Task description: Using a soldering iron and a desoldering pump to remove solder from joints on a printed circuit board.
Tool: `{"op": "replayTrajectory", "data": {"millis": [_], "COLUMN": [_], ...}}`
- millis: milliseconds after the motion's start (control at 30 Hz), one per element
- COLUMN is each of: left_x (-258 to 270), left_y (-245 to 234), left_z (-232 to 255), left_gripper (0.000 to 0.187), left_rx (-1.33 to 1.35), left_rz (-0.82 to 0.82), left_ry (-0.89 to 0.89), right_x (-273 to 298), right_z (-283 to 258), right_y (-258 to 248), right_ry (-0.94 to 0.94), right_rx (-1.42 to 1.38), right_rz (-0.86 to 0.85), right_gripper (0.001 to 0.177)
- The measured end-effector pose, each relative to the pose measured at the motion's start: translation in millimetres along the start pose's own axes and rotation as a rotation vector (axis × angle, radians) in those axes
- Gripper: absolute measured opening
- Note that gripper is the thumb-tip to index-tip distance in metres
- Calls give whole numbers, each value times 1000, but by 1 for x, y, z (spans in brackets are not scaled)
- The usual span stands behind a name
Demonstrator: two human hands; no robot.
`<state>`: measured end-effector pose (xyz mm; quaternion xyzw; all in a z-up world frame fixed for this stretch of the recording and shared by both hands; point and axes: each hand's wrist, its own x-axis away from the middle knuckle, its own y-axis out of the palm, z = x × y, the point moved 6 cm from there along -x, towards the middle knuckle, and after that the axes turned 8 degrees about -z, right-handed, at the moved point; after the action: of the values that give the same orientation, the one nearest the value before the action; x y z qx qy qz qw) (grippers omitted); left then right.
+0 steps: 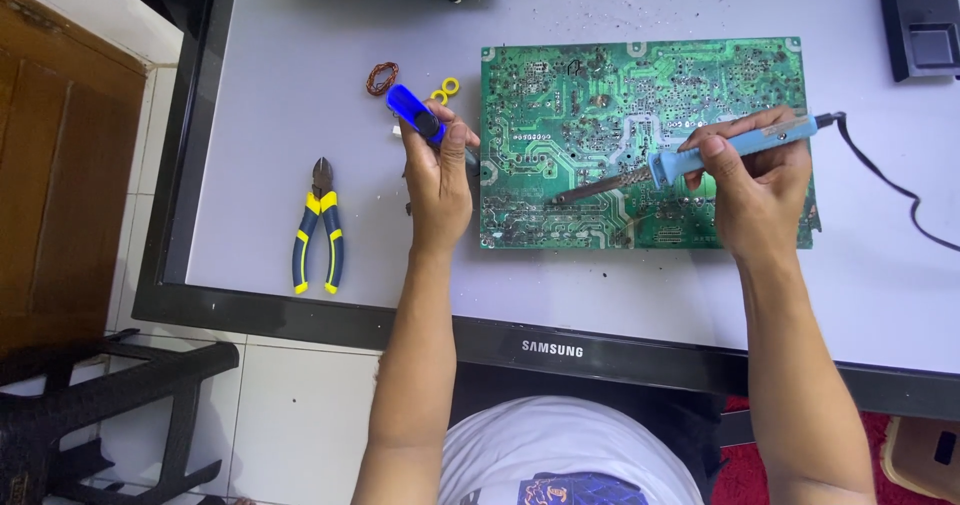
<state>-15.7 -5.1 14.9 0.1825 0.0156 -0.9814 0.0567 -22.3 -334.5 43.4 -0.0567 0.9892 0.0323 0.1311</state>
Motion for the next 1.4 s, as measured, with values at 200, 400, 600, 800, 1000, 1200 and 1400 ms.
{"op": "replayTrajectory", "data": {"millis": [200,400,600,800,1000,1200,1400], "left_x": [0,1,2,2,3,4,4], "left_y": [-1,-1,0,0,-1,-1,-1], "left_z": [2,6,6,6,10,13,10], "left_gripper": [25,24,24,21,20,20,21], "left_rx": [-38,-45,-65,-51,-31,-53,-29], "left_rz": [4,2,6,10,18,4,8], "left_ry": [-10,-24,-20,-9,11,1,-19], "right_x": [-10,-10,-5,-4,-3,0,5], "right_z": [-4,6,8,11,8,9,-11], "right_y": [2,0,1,3,14,13,21], "right_ry": [41,49,48,-12,-13,7,6], "right_rx": [25,6,6,-52,-36,-48,77], "right_rz": [-10,-19,-9,-11,-9,-17,4], "right_gripper": [28,24,24,22,24,24,23]}}
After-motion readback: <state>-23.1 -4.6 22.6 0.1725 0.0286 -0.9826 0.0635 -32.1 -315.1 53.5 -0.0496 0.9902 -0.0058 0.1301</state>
